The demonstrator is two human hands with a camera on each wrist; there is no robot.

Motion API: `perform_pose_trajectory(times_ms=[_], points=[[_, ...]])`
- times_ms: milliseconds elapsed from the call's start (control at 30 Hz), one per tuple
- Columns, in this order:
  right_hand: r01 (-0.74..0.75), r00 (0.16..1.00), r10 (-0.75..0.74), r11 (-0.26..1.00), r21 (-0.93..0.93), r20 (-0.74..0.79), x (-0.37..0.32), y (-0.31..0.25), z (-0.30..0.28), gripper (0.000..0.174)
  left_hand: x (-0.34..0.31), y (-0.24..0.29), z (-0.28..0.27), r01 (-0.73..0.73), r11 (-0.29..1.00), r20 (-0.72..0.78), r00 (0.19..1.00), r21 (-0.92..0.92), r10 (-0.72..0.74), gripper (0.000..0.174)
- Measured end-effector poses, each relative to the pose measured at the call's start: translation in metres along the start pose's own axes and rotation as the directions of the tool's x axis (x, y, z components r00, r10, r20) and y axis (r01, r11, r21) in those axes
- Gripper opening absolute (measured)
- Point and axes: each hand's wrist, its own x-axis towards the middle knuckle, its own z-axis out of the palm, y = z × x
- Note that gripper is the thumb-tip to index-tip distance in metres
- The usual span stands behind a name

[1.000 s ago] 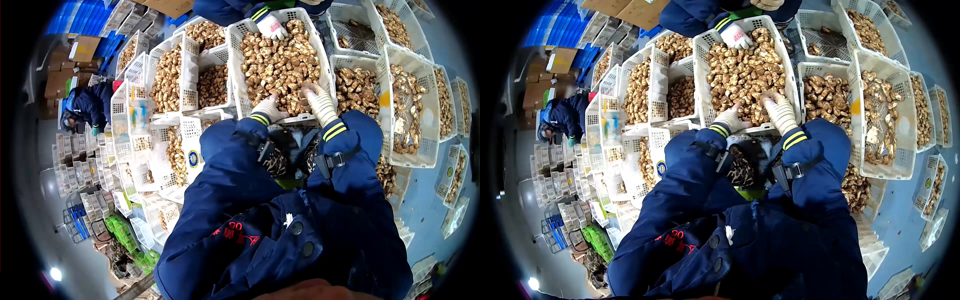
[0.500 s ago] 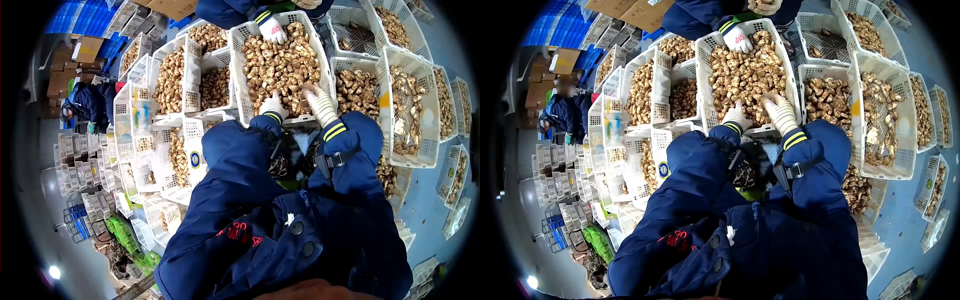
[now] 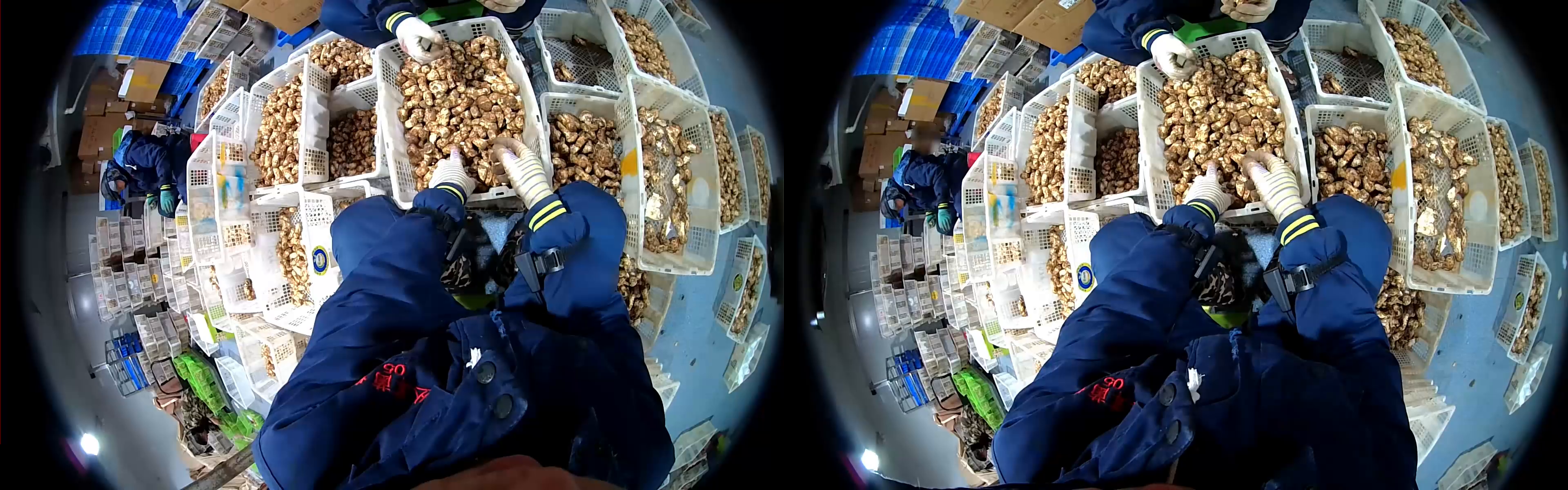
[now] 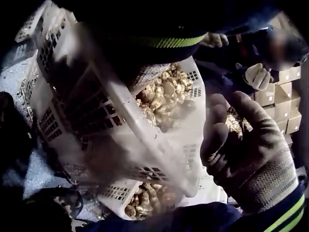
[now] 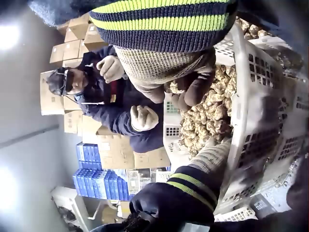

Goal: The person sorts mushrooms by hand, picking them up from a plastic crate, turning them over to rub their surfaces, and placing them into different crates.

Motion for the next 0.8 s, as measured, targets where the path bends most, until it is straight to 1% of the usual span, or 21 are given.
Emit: perform_pose_trajectory(times_ms=[33,67,167,200,233,300,333,367,400,433,467,500,567,600,633,700,733,767,800], points=[[0.006,1.000,-0.006,1.000,-0.018,-0.003,0.000,-0.001,0.000,0.034,-0.002,0.001,-0.001,-0.003,1.000,-0.006,1.000,-0.001,0.003,0.096],[0.011,1.000,-0.011,0.999,-0.036,-0.007,0.000,-0.001,0.000,0.034,-0.003,0.002,-0.002,0.010,1.000,-0.014,1.000,-0.005,-0.010,0.086],[0.016,1.000,-0.016,0.999,-0.052,-0.001,-0.001,-0.003,0.001,0.029,-0.007,-0.001,-0.005,-0.083,0.993,0.012,0.996,-0.088,0.085,0.070],[0.016,1.000,-0.016,0.999,-0.052,0.004,-0.003,-0.006,0.003,0.027,-0.006,-0.005,0.001,-0.150,0.984,-0.143,0.980,-0.098,0.136,0.058],[0.015,1.000,-0.015,0.999,-0.051,0.001,-0.002,-0.004,0.002,0.028,-0.005,-0.007,0.009,-0.162,0.987,-0.221,0.962,-0.001,0.158,0.056],[0.015,1.000,-0.015,0.999,-0.051,-0.008,-0.001,-0.001,0.000,0.032,-0.004,-0.011,0.013,-0.226,0.973,-0.292,0.934,-0.044,0.204,0.048],[0.014,1.000,-0.015,0.997,-0.075,-0.006,-0.001,-0.002,0.000,0.032,-0.004,-0.014,0.010,-0.286,0.946,-0.283,0.930,-0.152,0.235,0.044],[0.005,1.000,-0.005,0.998,-0.055,-0.011,-0.002,-0.002,0.000,0.032,-0.004,-0.016,0.009,-0.230,0.911,-0.202,0.965,-0.342,0.168,0.041],[-0.004,1.000,0.004,0.999,-0.034,-0.014,-0.004,-0.004,0.001,0.032,0.007,-0.024,0.017,-0.250,0.797,-0.210,0.965,-0.550,0.158,0.040],[-0.014,1.000,0.014,1.000,-0.012,-0.016,-0.008,-0.010,0.003,0.032,0.016,-0.031,0.021,-0.259,0.637,-0.216,0.965,-0.726,0.147,0.039],[-0.027,0.999,0.026,0.999,0.025,0.026,-0.014,-0.016,0.001,0.035,0.026,-0.038,0.024,-0.226,0.372,-0.199,0.974,-0.900,0.110,0.040],[-0.048,0.998,0.045,0.996,0.080,0.036,-0.018,-0.020,0.003,0.037,0.029,-0.050,0.019,-0.096,0.115,-0.069,0.973,-0.989,0.218,0.047],[-0.094,0.995,0.084,0.977,0.189,0.061,-0.022,-0.023,0.004,0.041,0.007,-0.040,-0.006,-0.213,0.080,-0.197,0.964,-0.974,0.179,0.052],[-0.130,0.990,0.117,0.975,0.181,0.085,-0.018,-0.018,0.004,0.048,-0.014,-0.022,-0.019,-0.354,0.030,-0.348,0.929,-0.935,0.127,0.047],[-0.172,0.984,0.152,0.953,0.251,0.098,-0.020,-0.022,0.006,0.050,-0.016,-0.023,-0.023,-0.432,0.133,-0.409,0.897,-0.892,0.169,0.046],[-0.250,0.968,0.214,0.889,0.383,0.134,-0.026,-0.032,0.011,0.053,-0.043,0.001,-0.039,-0.508,0.212,-0.468,0.857,-0.835,0.215,0.045],[-0.301,0.948,0.205,0.828,0.472,0.245,-0.028,-0.038,0.015,0.056,-0.046,0.009,-0.042,-0.642,0.346,-0.569,0.767,-0.684,0.296,0.044],[-0.285,0.951,0.184,0.829,0.481,0.248,-0.036,-0.043,0.016,0.059,-0.055,0.017,-0.038,-0.676,0.340,-0.582,0.736,-0.653,0.347,0.045],[-0.287,0.953,0.184,0.805,0.519,0.241,-0.038,-0.047,0.020,0.060,-0.059,0.024,-0.038,-0.754,0.487,-0.620,0.648,-0.441,0.443,0.048]])
